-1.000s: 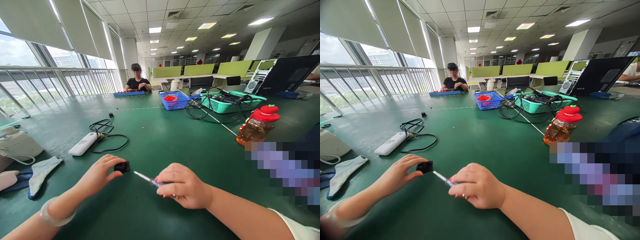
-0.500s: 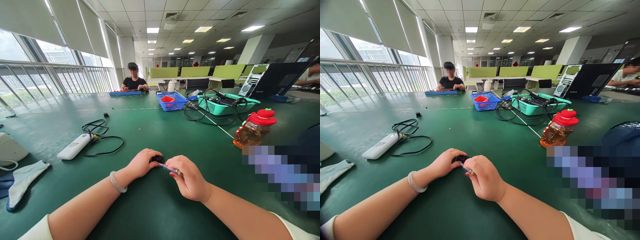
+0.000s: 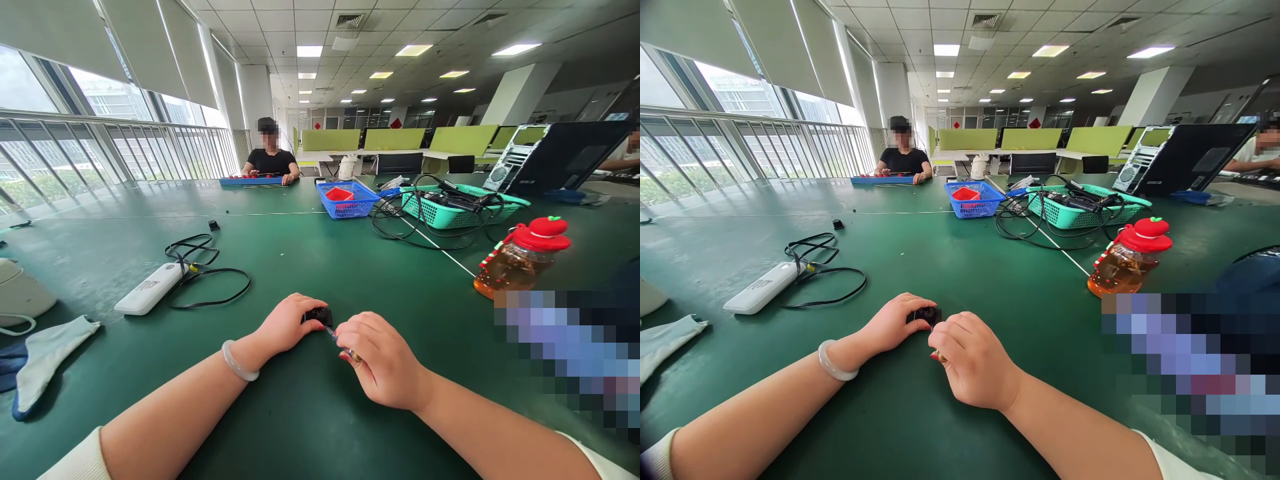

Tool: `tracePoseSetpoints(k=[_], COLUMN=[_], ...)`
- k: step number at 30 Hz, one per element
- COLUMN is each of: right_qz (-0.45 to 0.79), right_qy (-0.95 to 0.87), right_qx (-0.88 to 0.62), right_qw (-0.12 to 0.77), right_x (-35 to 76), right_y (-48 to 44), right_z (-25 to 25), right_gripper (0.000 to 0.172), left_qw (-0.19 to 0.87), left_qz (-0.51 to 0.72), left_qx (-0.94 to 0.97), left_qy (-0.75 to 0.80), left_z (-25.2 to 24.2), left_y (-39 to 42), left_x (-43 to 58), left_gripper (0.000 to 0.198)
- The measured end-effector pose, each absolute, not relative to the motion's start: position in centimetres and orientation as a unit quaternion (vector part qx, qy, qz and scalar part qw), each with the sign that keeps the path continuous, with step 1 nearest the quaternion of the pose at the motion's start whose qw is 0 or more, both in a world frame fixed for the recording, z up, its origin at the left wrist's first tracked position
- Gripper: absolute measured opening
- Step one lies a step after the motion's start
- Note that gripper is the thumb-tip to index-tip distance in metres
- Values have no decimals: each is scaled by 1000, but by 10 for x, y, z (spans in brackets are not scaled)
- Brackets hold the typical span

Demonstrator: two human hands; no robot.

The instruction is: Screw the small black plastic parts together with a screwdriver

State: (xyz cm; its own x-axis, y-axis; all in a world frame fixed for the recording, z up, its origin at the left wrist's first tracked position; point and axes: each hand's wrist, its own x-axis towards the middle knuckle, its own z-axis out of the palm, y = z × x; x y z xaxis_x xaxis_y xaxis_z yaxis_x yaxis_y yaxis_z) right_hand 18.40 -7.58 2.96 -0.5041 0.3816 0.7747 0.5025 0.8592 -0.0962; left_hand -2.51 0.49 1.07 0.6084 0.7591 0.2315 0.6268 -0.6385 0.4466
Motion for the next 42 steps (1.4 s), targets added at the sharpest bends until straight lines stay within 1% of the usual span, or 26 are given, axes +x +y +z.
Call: tracePoseSetpoints(k=[5, 8, 15, 19, 25, 32, 42], right_qz=[-104, -116, -149, -148, -136, -135, -110], right_qy=[-868, -873, -909, -923, -933, -915, -928], right_qx=[-232, -243, -203, -172, -143, -170, -190], right_qw=[427, 406, 332, 312, 301, 341, 300], right_x=[183, 183, 179, 176, 177, 179, 176], right_y=[-77, -78, -83, -83, -79, -79, -78], right_z=[30, 30, 28, 25, 19, 21, 19], right_gripper=[27, 27, 15, 15, 19, 20, 18], left_qw=[160, 160, 162, 156, 153, 145, 138], left_qz=[203, 202, 200, 204, 203, 208, 201], left_qx=[884, 882, 879, 879, 879, 884, 876], left_qy=[390, 394, 402, 401, 403, 394, 416], left_z=[9, 9, 14, 14, 13, 12, 13], left_y=[7, 7, 4, 3, 2, 3, 4], left_x=[-27, -26, -24, -23, -23, -24, -24], left_gripper=[36, 35, 34, 34, 34, 34, 37])
